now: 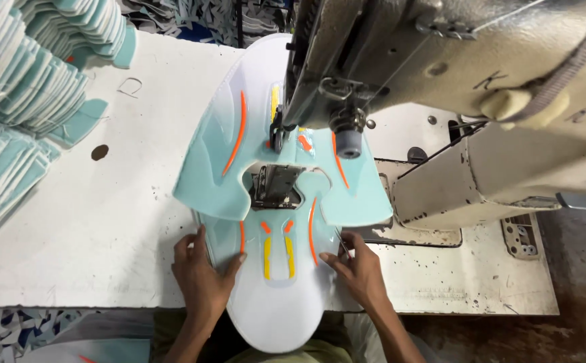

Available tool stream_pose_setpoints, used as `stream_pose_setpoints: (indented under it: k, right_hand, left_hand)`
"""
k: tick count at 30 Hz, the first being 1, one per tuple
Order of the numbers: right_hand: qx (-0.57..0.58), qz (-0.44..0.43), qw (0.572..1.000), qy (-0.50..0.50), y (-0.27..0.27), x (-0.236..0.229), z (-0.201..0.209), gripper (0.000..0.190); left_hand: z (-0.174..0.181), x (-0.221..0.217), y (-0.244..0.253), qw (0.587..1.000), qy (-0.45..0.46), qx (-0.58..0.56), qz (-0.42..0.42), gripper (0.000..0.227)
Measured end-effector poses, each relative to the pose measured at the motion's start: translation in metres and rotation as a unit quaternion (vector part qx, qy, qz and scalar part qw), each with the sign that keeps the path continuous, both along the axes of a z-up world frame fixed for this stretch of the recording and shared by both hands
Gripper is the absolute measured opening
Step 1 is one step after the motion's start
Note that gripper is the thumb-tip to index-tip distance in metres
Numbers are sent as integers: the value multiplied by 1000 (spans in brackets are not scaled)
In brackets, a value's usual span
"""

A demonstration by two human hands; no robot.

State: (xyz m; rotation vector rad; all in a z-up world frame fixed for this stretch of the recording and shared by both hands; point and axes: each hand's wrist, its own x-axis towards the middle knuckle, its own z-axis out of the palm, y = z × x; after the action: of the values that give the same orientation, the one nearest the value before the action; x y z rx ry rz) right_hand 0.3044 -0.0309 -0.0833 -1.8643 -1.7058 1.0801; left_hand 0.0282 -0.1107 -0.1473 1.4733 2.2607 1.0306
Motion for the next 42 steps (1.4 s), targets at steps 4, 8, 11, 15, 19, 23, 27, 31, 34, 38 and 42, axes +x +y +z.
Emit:
stream_pose_setpoints:
  k: [4,8,11,15,19,23,27,31,34,38,42]
  right_hand:
    - [12,-7,999,-41,-10,0,-25,63]
    - [244,7,970,9,-25,-4,-34,62]
    - [145,-30,982,119,-26,-15,-24,56]
    - [48,-17,953,300,-35,-3,-33,43]
    - [103,-7,918,383,-74,35,-64,58]
    - [108,-30,919,377,-111,91,-121,60]
    - [303,-36,854,422,-101,87,-70,82]
    - [383,-71,835,389,-38,2,32,105]
    - [398,-22,855,331,-20,-30,71,101]
    - [287,-39,923,254,-6,-32,76,83]
    - [229,-66,935,263,-3,-35,83,76]
  left_hand:
    - [1,5,-1,999,5,7,31,77]
    - [1,8,0,995,-35,88,27,85]
    - [6,10,-3,986,-121,111,15,90]
    - [9,12,-12,969,-194,155,21,87]
    - [1,9,-52,942,-258,211,34,102]
    - [24,22,-96,811,-567,141,-6,126]
    - [72,30,-110,806,-472,324,-150,128]
    - [118,-11,-40,950,44,251,-179,58]
    - [159,-4,5,946,-190,223,-143,37]
    - [149,-3,22,946,-278,138,-92,37]
    - [164,-7,27,958,-277,53,-60,39]
